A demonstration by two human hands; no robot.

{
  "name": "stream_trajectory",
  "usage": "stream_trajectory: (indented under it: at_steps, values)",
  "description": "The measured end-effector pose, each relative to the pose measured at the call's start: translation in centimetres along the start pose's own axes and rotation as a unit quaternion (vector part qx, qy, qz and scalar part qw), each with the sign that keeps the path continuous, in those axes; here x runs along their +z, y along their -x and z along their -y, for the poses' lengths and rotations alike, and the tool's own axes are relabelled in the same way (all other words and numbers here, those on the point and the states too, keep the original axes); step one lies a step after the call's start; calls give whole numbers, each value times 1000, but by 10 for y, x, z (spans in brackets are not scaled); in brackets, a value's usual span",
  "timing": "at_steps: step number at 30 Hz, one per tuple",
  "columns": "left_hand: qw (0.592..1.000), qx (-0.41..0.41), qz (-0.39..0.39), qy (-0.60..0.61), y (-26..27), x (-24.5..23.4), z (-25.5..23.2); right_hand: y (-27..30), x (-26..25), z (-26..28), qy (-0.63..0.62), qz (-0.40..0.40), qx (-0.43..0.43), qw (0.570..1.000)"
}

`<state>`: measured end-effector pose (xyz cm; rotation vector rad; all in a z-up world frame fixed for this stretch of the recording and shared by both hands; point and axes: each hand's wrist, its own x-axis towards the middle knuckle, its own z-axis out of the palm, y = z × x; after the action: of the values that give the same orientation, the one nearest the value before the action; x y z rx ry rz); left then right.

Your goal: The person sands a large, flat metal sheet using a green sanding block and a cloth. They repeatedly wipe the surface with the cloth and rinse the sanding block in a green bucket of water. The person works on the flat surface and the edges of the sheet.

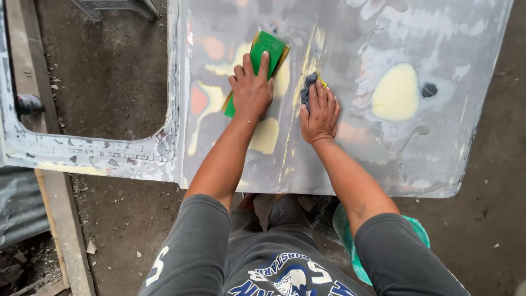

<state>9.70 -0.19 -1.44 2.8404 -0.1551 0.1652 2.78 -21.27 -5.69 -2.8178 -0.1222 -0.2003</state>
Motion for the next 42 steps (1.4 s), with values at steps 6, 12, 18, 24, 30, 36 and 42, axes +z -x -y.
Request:
stream_trajectory:
  at_steps: [6, 12, 18, 24, 30, 36, 42]
  values:
    - [996, 11, 71, 45, 108, -42, -2, 4, -2, -1, -5, 10, -2, 1000]
    - [994, 34, 94, 33, 166, -41, -9, 5, -8, 2, -6, 16, 3, 1000]
    - [999, 29, 17, 21, 14, 9, -38, 2, -12, 3, -18, 22, 11, 1000]
    - [999, 1, 20, 27, 56, -11, -46, -1, -11, -2, -19, 19, -1, 1000]
    - [998, -14, 58, 24, 178, -38, -47, 0, -8, -5, -28, 22, -2, 999]
    - [999, -24, 20, 32, 46, 4, -56, 6, -4, -6, -27, 28, -4, 999]
    - [999, -34, 5, 38, 23, 8, -64, 6, -8, -4, -26, 34, 5, 999]
